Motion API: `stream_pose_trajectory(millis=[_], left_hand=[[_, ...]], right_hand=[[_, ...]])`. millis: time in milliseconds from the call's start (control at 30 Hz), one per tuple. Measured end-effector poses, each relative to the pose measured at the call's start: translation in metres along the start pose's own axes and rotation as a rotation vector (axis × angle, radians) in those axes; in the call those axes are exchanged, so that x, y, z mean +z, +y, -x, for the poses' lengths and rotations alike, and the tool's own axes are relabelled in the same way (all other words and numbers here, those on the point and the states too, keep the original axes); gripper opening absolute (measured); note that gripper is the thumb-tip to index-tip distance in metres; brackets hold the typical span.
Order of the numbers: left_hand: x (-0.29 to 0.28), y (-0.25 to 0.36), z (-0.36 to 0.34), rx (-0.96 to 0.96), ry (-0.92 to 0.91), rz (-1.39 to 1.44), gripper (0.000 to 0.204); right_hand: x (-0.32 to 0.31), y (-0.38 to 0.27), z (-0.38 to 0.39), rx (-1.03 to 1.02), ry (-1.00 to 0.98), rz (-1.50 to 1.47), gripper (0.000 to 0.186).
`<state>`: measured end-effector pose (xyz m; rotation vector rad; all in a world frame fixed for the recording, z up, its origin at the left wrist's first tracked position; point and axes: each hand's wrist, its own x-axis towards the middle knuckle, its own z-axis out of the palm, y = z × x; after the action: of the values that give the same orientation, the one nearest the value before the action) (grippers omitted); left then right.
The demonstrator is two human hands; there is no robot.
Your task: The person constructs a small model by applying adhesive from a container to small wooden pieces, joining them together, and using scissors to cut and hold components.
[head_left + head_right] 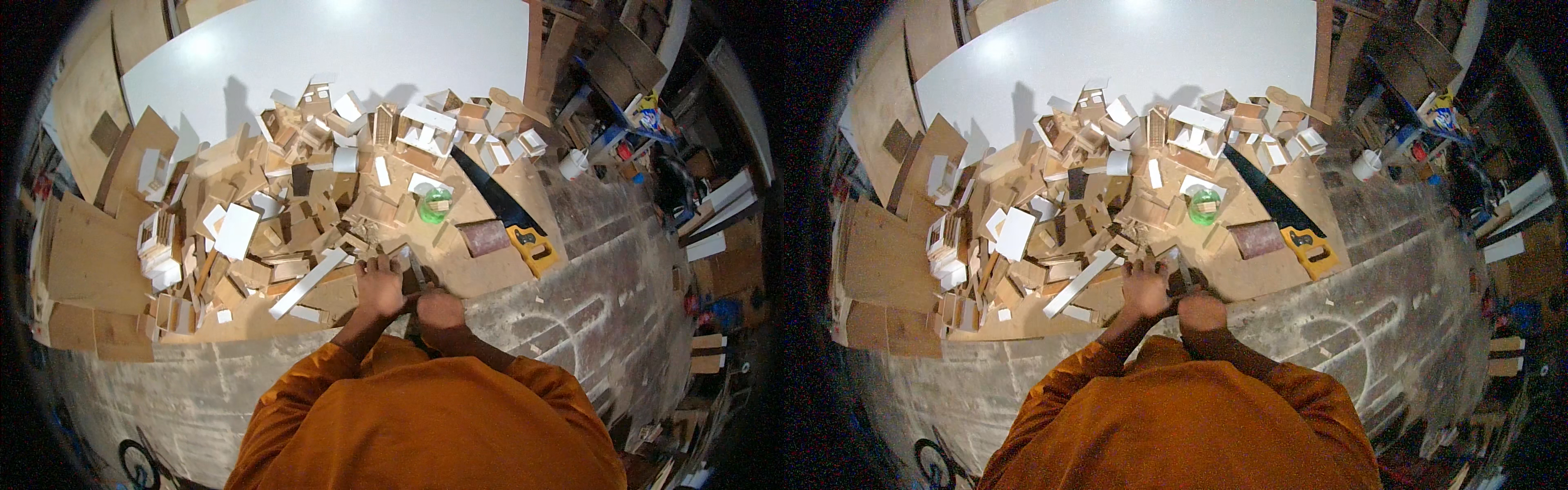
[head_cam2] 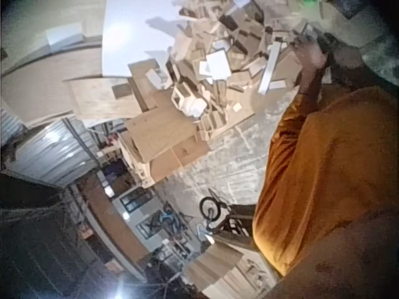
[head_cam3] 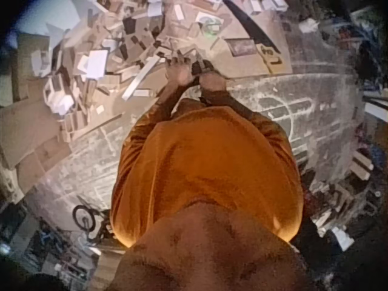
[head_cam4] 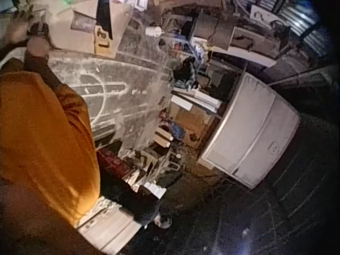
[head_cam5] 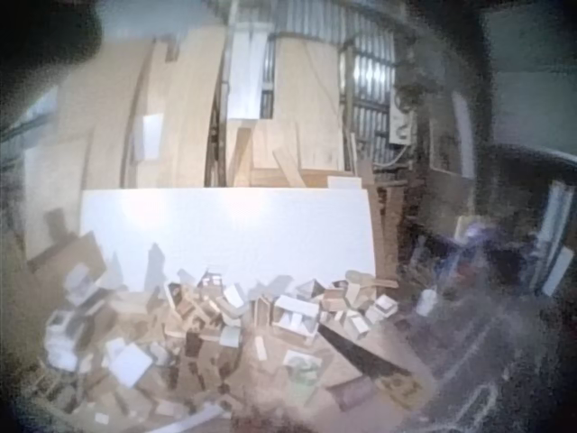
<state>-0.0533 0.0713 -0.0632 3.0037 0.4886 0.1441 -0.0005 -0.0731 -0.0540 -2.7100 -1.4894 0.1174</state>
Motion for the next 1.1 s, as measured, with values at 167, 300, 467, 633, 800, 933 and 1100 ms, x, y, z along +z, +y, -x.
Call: stream_pose_trajectory(millis=[167, 300, 467, 633, 800, 933, 1100], left_hand=[[0.024, -0.002, 0.000, -0.013, 0.071, -0.080, 0.070], [0.004, 0.002, 0.000, -0.027, 0.066, 0.028, 0.074], [-0.009, 0.002, 0.002, 0.015, 0.082, 0.067, 0.080], [-0.003, -0.002, 0.003, 0.033, 0.131, 0.040, 0.087], [-0.021, -0.008, -0.001, 0.022, 0.049, 0.141, 0.086], [-0.020, -0.035, -0.001, -0.188, -0.002, 1.205, 0.070], [-0.040, -0.071, 0.014, -0.375, -0.212, 2.414, 0.079]], right_hand=[[0.015, 0.000, -0.001, -0.040, 0.065, 0.003, 0.010], [0.007, 0.002, -0.001, 0.106, -0.041, -0.039, 0.013], [0.017, 0.053, 0.003, 0.047, 0.043, -0.417, 0.032], [0.010, 0.081, 0.010, 0.382, -0.024, -1.019, 0.037], [-0.002, 0.081, 0.016, 0.251, 0.049, -0.715, 0.040], [-0.023, 0.062, 0.011, 0.316, 0.045, -0.490, 0.026], [-0.006, 0.054, -0.007, 0.083, -0.005, -0.227, 0.014]])
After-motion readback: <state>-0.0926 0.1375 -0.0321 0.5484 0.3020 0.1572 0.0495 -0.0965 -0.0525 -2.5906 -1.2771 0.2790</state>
